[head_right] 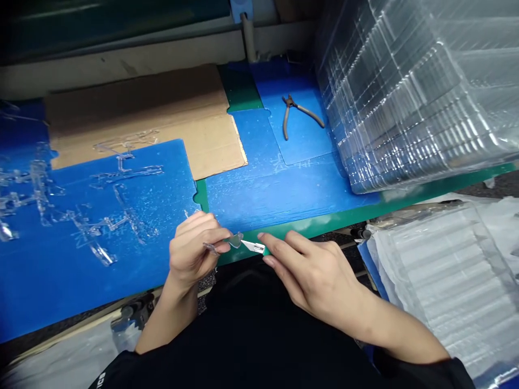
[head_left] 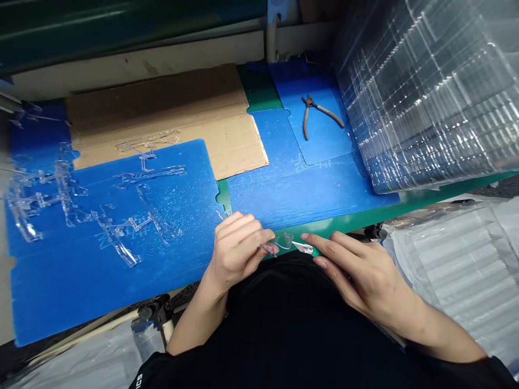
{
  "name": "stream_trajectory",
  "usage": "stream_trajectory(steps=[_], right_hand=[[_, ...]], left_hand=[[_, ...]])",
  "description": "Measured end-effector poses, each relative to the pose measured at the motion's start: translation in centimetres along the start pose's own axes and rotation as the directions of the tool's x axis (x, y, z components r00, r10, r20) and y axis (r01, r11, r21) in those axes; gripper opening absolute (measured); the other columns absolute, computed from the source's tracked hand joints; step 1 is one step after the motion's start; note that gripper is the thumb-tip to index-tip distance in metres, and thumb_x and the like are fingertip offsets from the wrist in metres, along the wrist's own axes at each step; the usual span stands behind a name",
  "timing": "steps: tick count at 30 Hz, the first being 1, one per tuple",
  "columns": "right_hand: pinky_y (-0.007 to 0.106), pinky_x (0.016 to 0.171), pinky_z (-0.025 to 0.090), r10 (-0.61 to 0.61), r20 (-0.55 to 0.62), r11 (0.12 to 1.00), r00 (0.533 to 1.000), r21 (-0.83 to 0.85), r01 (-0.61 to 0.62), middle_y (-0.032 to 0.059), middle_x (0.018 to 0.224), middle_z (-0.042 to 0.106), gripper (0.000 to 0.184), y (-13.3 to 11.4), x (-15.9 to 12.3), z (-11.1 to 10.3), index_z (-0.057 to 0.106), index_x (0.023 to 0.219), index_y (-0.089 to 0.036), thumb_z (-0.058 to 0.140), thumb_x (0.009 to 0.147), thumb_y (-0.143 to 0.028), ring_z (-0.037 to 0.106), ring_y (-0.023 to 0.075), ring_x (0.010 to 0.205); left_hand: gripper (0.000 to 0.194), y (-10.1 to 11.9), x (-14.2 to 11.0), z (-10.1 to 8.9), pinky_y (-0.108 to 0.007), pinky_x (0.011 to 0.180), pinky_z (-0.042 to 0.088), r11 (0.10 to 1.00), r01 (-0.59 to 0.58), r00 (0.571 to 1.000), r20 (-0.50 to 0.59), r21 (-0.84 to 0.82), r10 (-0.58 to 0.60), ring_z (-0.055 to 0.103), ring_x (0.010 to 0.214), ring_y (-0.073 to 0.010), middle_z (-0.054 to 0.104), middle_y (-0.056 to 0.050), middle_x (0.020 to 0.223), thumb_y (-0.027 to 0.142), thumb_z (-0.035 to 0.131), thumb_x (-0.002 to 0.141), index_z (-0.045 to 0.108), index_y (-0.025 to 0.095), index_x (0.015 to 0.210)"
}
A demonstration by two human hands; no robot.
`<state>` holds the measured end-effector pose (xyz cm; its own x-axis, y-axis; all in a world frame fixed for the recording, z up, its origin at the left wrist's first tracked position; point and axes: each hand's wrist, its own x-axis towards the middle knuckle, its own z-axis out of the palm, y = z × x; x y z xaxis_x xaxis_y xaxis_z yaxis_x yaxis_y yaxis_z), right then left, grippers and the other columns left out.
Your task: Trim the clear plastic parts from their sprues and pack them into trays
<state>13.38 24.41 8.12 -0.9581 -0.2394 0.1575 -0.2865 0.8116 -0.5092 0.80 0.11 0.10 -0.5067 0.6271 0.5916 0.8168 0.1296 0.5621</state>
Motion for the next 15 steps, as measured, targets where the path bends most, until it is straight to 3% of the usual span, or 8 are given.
stream_trajectory(steps=[11, 15], right_hand=[[0.030, 0.062, 0.048, 0.008, 0.041, 0.998, 0.999, 0.059, -0.010, 0.0033, 0.093, 0.066, 0.034, 0.3, 0.1, 0.0, 0.066, 0.146, -0.012, 0.055, 0.115, -0.020, 0.061, 0.0137, 0.069], [0.031, 0.065, 0.049, 0.062, 0.042, 0.989, 0.997, 0.131, -0.067, 0.0046, 0.096, 0.070, 0.033, 1.3, 0.5, 0.2, 0.068, 0.145, -0.013, 0.056, 0.115, -0.020, 0.064, 0.0149, 0.073]], left_hand=[[0.013, 0.5, -0.3, -0.3, -0.035, 0.064, 0.027, 1.000, -0.009, 1.000, 0.012, 0.012, 0.009, 0.041, 0.063, -0.0151, 0.050, 0.002, 0.071, 0.031, 0.062, 0.109, 0.064, 0.020, 0.101], [0.015, 0.8, -0.4, -0.3, -0.036, 0.064, 0.027, 0.999, -0.042, 0.999, 0.020, -0.019, 0.042, 0.041, 0.063, -0.0147, 0.052, 0.000, 0.071, 0.033, 0.063, 0.109, 0.064, 0.019, 0.101]])
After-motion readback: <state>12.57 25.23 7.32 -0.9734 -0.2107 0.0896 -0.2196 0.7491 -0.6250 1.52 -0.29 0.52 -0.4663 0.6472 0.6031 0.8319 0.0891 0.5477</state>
